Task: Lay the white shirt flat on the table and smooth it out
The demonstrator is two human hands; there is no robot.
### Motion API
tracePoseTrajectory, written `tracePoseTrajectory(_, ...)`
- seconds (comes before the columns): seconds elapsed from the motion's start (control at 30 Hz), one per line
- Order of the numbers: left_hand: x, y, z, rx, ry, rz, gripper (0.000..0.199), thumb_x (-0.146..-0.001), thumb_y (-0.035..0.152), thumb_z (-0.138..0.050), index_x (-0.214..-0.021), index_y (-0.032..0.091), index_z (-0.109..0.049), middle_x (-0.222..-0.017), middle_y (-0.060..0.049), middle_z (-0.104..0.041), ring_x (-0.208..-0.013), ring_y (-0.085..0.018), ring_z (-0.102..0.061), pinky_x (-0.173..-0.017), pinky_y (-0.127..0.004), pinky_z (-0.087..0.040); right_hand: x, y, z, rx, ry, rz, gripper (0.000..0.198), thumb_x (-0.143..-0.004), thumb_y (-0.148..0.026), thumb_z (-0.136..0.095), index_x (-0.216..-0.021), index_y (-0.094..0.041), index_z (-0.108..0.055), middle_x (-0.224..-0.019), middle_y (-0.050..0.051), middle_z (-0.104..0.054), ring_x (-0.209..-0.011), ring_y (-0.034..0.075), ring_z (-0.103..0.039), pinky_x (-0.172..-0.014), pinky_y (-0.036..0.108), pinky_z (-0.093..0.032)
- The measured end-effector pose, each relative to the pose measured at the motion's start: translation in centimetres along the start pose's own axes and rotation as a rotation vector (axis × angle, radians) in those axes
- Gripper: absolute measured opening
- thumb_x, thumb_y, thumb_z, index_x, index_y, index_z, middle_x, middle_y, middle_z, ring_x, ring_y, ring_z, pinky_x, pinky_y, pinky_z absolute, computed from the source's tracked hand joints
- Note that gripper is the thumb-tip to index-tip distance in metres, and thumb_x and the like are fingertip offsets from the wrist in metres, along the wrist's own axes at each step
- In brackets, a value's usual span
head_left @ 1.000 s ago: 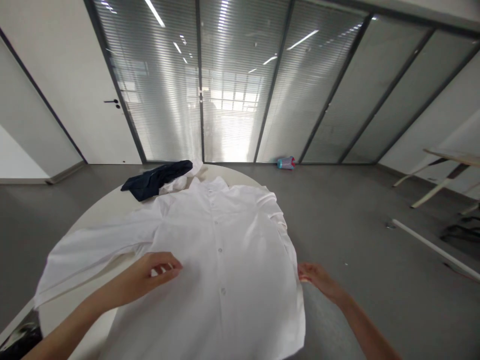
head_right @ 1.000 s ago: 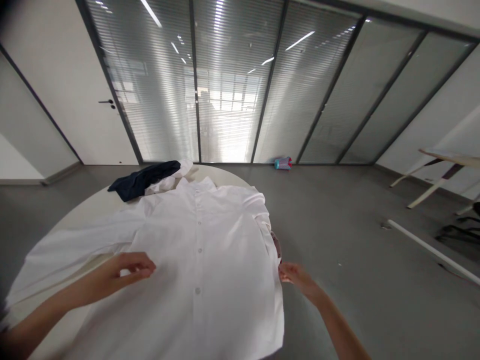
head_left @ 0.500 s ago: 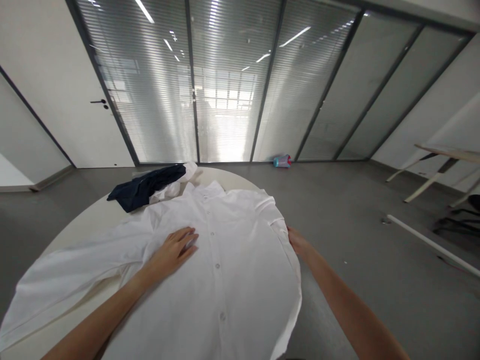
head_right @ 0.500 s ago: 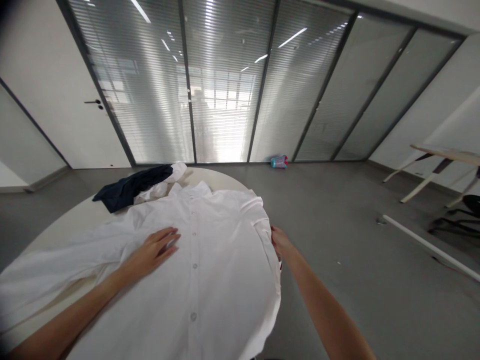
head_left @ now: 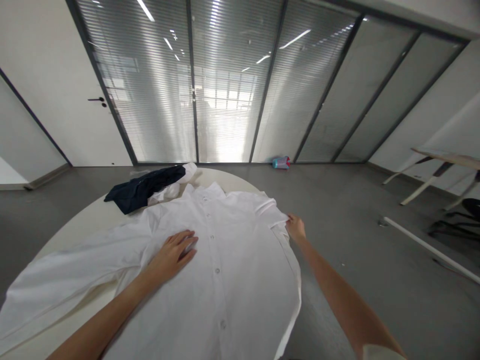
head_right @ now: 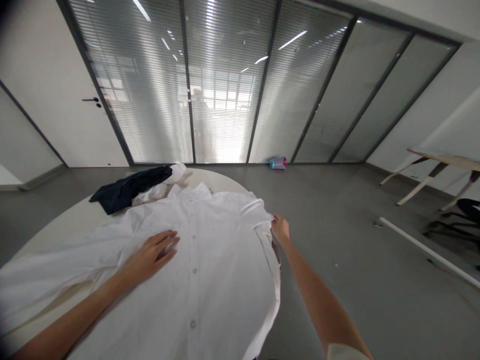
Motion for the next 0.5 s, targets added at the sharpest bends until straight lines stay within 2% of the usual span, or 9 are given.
tracePoseTrajectory(0.1, 0.0, 0.0, 0.0, -0.001, 0.011, -0.013, 0.038, -0.099, 0.039, -0.049, -0.131, 0.022, -0.062, -0.141, -0.010, -0.058, -0.132, -0.026, -0.052, -0.110, -0.045, -0.043, -1.9, -0.6, 4.4, 0.058, 0.160, 0.029, 0.034, -0.081, -0.022, -0.041, -0.103, -0.016, -0.066, -0.103, 0.017, -0.071, -0.100, 0.031, -0.065, -0.090, 0.046, -0.048)
tracePoseTrajectory(0.2, 0.0, 0.1, 0.2, 0.003, 0.019, -0.018, 0.038, -0.099, 0.040, -0.049, -0.130, 0.022, -0.062, -0.140, -0.011, -0.058, -0.131, -0.026, -0.052, -0.109, -0.046, -0.044, -2.4, -2.4, 8.6, 0.201, 0.285, 0.228, 0.030, -0.085, -0.020, -0.040, -0.105, -0.017, -0.063, -0.102, 0.015, -0.071, -0.098, 0.029, -0.065, -0.092, 0.045, -0.046)
tracePoseTrajectory(0.27, 0.0, 0.2, 0.3, 0.004, 0.012, -0.021, 0.039, -0.099, 0.040, -0.049, -0.130, 0.021, -0.062, -0.140, -0.011, -0.058, -0.131, -0.026, -0.053, -0.109, -0.045, -0.045, -1.4, -2.6, 9.8, 0.318, 0.313, 0.328, 0.029, -0.089, -0.022, -0.040, -0.105, -0.016, -0.063, -0.100, 0.015, -0.071, -0.093, 0.028, -0.066, -0.091, 0.044, -0.046)
tracePoseTrajectory(0.33, 0.1, 0.2, 0.3, 0.005, 0.006, -0.024, 0.039, -0.099, 0.040, -0.049, -0.130, 0.021, -0.062, -0.140, -0.011, -0.058, -0.131, -0.026, -0.052, -0.109, -0.045, -0.045, 0.5, -1.3, 9.3, 0.378, 0.242, 0.344, 0.029, -0.092, -0.026, -0.040, -0.104, -0.016, -0.064, -0.100, 0.015, -0.071, -0.092, 0.028, -0.066, -0.091, 0.044, -0.046)
tracePoseTrajectory(0.43, 0.2, 0.1, 0.3, 0.007, 0.002, -0.029, 0.039, -0.099, 0.040, -0.049, -0.131, 0.021, -0.062, -0.141, -0.011, -0.057, -0.133, -0.026, -0.051, -0.110, -0.045, -0.044, 4.8, 2.3, 5.6, 0.285, -0.083, 0.323, 0.028, -0.091, -0.035, -0.045, -0.091, -0.020, -0.069, -0.092, 0.013, -0.073, -0.086, 0.028, -0.067, -0.085, 0.045, -0.050)
tracePoseTrajectory(0.47, 0.2, 0.1, 0.2, 0.007, 0.002, -0.030, 0.039, -0.099, 0.040, -0.048, -0.131, 0.021, -0.062, -0.141, -0.011, -0.057, -0.133, -0.026, -0.051, -0.110, -0.045, -0.043, 6.4, 3.4, 4.1, 0.218, -0.207, 0.310, 0.026, -0.088, -0.037, -0.050, -0.082, -0.022, -0.069, -0.085, 0.012, -0.073, -0.080, 0.027, -0.068, -0.079, 0.043, -0.052)
tracePoseTrajectory(0.5, 0.2, 0.1, 0.2, 0.006, 0.004, -0.031, 0.039, -0.099, 0.040, -0.048, -0.131, 0.021, -0.062, -0.141, -0.010, -0.057, -0.133, -0.026, -0.051, -0.110, -0.045, -0.043, 7.7, 4.1, 3.1, 0.180, -0.273, 0.306, 0.023, -0.084, -0.038, -0.054, -0.073, -0.023, -0.069, -0.076, 0.010, -0.072, -0.072, 0.025, -0.067, -0.071, 0.040, -0.053)
Point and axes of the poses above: each hand's wrist, its own x-axis away from the middle knuckle, its own z-axis out of the back of the hand, y = z × x, the point moved 8 cm from there along -x, towards the middle knuckle
